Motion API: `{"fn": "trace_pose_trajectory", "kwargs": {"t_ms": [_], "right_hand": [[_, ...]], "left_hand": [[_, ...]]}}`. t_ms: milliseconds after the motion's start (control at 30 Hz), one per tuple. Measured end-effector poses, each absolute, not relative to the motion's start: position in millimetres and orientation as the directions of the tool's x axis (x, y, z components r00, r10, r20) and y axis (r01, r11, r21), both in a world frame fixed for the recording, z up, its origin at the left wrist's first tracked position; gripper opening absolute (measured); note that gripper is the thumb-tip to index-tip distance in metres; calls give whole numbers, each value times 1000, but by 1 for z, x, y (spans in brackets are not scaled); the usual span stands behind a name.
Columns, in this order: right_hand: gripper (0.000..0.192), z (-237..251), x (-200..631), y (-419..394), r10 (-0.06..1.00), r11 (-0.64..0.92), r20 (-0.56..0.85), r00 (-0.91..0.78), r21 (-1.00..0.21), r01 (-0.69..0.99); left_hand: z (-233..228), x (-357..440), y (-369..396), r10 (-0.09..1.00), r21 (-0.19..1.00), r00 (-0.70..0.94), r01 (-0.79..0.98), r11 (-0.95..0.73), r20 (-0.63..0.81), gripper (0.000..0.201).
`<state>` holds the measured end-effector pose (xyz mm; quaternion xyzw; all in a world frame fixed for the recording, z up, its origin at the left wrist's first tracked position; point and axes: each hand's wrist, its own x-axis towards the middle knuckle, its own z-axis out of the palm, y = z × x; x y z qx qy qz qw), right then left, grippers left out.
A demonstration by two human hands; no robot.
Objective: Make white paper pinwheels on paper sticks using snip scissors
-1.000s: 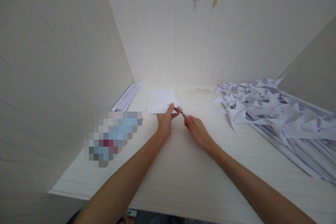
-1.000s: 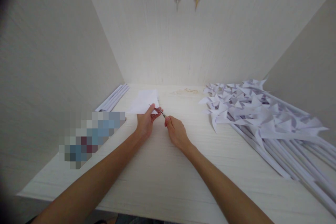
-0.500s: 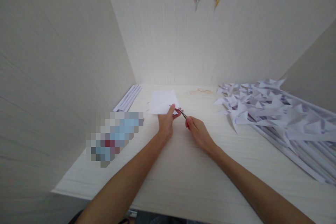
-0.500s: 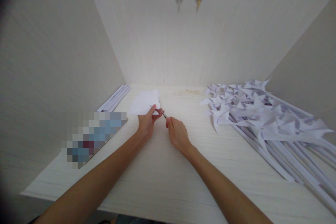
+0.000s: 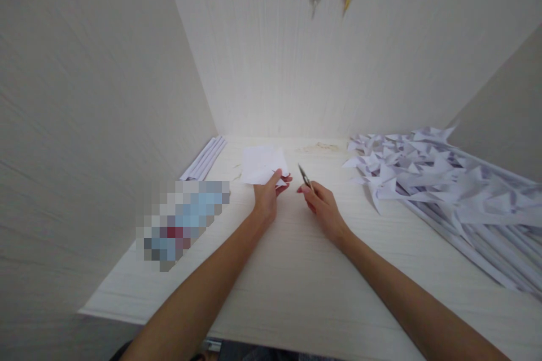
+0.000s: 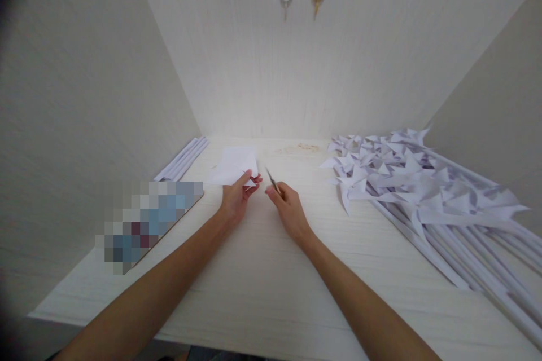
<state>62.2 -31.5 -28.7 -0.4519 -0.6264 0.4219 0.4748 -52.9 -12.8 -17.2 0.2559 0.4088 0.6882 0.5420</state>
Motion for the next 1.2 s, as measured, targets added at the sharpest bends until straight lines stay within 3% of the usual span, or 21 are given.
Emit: {"fn": "trace_pose_trajectory", "kwargs": {"t_ms": [133,933,1100,1200], "right_hand": [[24,-32,63,-27,980,200,199,-27,-977,72],[24,-37,64,-21,989,143,146,-15,-984,-103],[27,-34,63,-22,988,152,153,-13,-987,-49],[38,-30,62,-26,987,119,119,-107,-993,-7]], "left_hand": [[-19,-48,-16,978,853,-188,-522,-24,-88,17],[-21,-40,-24,996,931,-77,-366,4,-35,13],[-23,-41,-21,987,944,-159,-327,-46,-7,13],[-21,-45,-17,960,916,-281,-385,-111,-2,15]]}}
